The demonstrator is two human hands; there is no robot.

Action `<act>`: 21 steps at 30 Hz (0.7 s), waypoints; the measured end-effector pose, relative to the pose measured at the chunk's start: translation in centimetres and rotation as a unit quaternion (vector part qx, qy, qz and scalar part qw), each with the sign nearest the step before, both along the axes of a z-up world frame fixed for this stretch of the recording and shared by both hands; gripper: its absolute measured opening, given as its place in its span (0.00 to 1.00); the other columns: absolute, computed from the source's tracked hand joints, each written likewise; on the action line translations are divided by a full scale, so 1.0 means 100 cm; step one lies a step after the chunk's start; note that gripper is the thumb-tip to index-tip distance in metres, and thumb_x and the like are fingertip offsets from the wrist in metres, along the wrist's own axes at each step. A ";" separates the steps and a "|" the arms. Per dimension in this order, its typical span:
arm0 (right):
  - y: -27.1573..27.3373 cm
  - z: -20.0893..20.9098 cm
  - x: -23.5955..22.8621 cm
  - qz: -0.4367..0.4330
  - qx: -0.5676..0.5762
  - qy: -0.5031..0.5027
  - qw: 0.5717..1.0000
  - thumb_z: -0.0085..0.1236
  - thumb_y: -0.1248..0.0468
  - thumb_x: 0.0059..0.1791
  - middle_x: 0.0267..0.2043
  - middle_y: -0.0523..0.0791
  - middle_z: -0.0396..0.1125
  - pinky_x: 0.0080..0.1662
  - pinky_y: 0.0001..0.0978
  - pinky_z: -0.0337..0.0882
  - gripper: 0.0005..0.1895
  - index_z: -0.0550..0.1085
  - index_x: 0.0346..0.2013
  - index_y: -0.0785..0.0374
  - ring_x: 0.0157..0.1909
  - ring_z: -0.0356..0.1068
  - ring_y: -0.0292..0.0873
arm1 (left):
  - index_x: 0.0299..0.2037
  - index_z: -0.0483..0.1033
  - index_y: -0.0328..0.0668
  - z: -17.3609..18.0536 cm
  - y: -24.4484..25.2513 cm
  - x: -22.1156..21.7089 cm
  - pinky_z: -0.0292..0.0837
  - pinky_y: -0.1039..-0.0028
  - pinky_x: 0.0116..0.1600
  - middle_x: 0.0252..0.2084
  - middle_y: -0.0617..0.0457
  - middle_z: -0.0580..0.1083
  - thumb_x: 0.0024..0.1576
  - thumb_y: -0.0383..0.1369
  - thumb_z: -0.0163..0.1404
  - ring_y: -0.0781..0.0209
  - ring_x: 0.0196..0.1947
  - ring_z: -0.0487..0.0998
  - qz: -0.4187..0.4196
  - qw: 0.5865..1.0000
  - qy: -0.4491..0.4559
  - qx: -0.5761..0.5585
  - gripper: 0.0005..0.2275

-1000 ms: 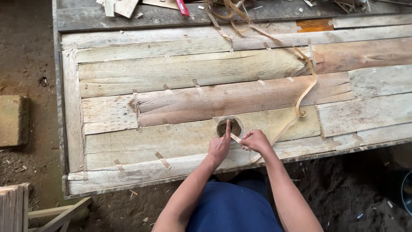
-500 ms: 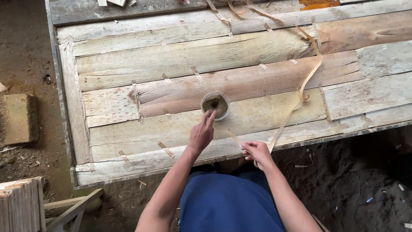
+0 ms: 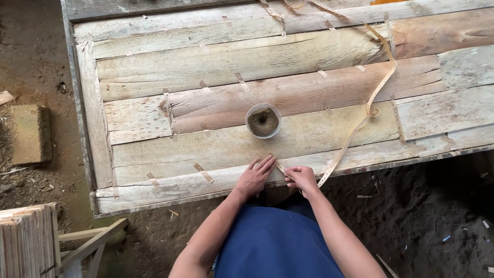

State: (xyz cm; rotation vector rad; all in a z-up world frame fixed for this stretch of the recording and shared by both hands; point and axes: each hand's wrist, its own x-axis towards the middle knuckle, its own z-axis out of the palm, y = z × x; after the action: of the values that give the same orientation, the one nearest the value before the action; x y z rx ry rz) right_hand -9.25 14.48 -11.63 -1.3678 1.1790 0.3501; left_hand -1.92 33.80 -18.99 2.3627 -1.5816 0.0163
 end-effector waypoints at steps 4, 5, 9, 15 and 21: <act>0.000 -0.006 -0.002 -0.002 0.002 0.003 1.000 0.62 0.67 0.44 0.39 0.57 0.77 0.34 0.31 0.81 0.17 0.79 0.44 0.73 0.34 0.79 0.43 | 0.72 0.57 0.43 0.000 -0.003 0.000 0.46 0.61 0.74 0.75 0.51 0.56 0.50 0.25 0.38 0.61 0.77 0.50 -0.001 0.997 0.042 0.060 0.33; 0.000 -0.008 -0.003 0.000 -0.003 0.004 1.000 0.62 0.67 0.44 0.39 0.58 0.76 0.34 0.31 0.82 0.16 0.79 0.44 0.74 0.33 0.79 0.44 | 0.73 0.54 0.43 0.002 -0.003 -0.001 0.46 0.61 0.75 0.75 0.51 0.55 0.51 0.25 0.38 0.61 0.78 0.49 0.002 0.996 0.045 0.071 0.33; 0.002 0.024 0.006 0.064 -0.039 0.042 0.996 0.62 0.64 0.44 0.34 0.55 0.78 0.36 0.31 0.81 0.18 0.80 0.45 0.70 0.29 0.79 0.43 | 0.74 0.53 0.43 0.004 -0.005 -0.001 0.47 0.59 0.74 0.75 0.52 0.55 0.52 0.26 0.39 0.59 0.77 0.49 0.001 0.994 0.040 0.103 0.34; 0.008 0.054 0.021 0.159 -0.095 0.085 0.979 0.62 0.56 0.45 0.28 0.50 0.78 0.38 0.29 0.79 0.20 0.80 0.46 0.66 0.27 0.80 0.42 | 0.69 0.61 0.45 -0.007 -0.007 -0.001 0.52 0.55 0.72 0.74 0.54 0.56 0.52 0.28 0.44 0.55 0.76 0.52 -0.022 0.995 -0.010 0.102 0.30; 0.014 0.077 0.033 0.231 -0.116 0.116 0.959 0.59 0.54 0.44 0.27 0.48 0.79 0.41 0.23 0.76 0.21 0.81 0.46 0.64 0.30 0.80 0.41 | 0.72 0.55 0.47 -0.005 -0.007 0.003 0.48 0.54 0.73 0.74 0.53 0.55 0.57 0.31 0.41 0.56 0.77 0.48 -0.035 0.988 0.036 0.148 0.29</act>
State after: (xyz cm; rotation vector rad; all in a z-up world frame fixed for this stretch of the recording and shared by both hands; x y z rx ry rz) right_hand -5.94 15.85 -3.90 -1.8511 1.1044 0.7398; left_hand -1.66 33.11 -19.46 2.4884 -1.7338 -0.3362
